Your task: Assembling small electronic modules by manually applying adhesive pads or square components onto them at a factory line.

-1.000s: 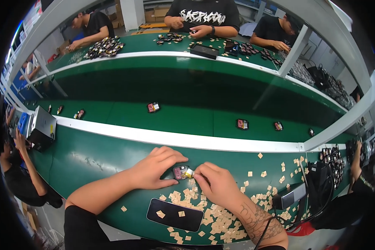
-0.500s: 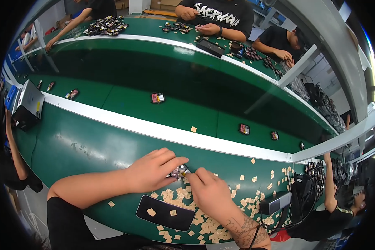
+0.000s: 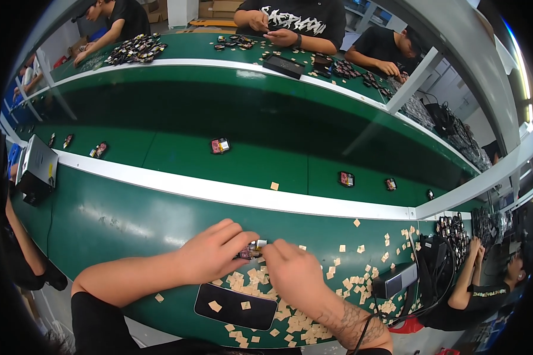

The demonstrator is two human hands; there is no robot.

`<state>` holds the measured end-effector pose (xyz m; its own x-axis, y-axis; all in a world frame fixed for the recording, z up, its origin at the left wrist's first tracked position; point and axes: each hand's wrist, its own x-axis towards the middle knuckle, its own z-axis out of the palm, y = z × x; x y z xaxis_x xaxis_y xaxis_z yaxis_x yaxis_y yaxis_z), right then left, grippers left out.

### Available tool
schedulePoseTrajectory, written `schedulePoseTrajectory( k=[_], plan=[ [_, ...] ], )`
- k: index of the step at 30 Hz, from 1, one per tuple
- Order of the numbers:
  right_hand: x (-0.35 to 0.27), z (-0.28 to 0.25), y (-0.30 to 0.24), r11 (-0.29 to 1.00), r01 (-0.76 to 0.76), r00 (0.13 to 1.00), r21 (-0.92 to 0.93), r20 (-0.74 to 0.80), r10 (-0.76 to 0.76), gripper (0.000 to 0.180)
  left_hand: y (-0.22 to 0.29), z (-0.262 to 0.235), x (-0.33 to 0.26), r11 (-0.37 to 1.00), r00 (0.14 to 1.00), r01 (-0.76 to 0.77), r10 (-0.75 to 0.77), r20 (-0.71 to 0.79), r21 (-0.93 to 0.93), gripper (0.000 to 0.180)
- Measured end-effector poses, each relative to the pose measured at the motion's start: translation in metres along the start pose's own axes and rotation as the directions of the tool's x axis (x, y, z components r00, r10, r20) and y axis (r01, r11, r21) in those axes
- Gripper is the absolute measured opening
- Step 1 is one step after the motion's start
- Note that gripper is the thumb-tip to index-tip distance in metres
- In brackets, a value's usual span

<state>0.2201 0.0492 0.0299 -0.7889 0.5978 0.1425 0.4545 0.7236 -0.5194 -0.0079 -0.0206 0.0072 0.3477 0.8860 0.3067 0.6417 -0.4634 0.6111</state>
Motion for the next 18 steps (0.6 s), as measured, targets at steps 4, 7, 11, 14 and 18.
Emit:
schedulePoseTrajectory(
  k=[4,7,11,14,18],
  plan=[
    [-0.001,0.003,-0.011,0.98,0.055,0.998,-0.192,-0.009,-0.058,0.015,0.002,0.002,-0.001,0.997,0.999,-0.036,0.038,-0.036,0.071,0.054],
    [-0.001,0.011,0.008,0.997,-0.035,0.998,0.075,-0.051,0.039,0.017,0.002,0.0,0.003,0.998,0.997,0.054,-0.056,-0.052,-0.043,0.054],
    [0.002,0.0,0.011,0.921,-0.179,0.977,0.345,-0.052,0.209,0.021,0.0,-0.002,0.002,0.99,0.993,0.104,-0.108,-0.043,-0.092,0.055],
    [0.011,-0.001,0.002,0.937,-0.107,0.988,0.332,-0.07,0.138,0.023,-0.001,-0.003,0.001,0.993,0.995,0.096,-0.099,-0.033,-0.075,0.055],
    [0.01,0.005,0.008,0.975,-0.06,0.996,0.214,-0.049,0.072,0.021,-0.001,-0.002,0.0,0.999,0.999,0.022,-0.023,-0.028,-0.03,0.052]
  ],
)
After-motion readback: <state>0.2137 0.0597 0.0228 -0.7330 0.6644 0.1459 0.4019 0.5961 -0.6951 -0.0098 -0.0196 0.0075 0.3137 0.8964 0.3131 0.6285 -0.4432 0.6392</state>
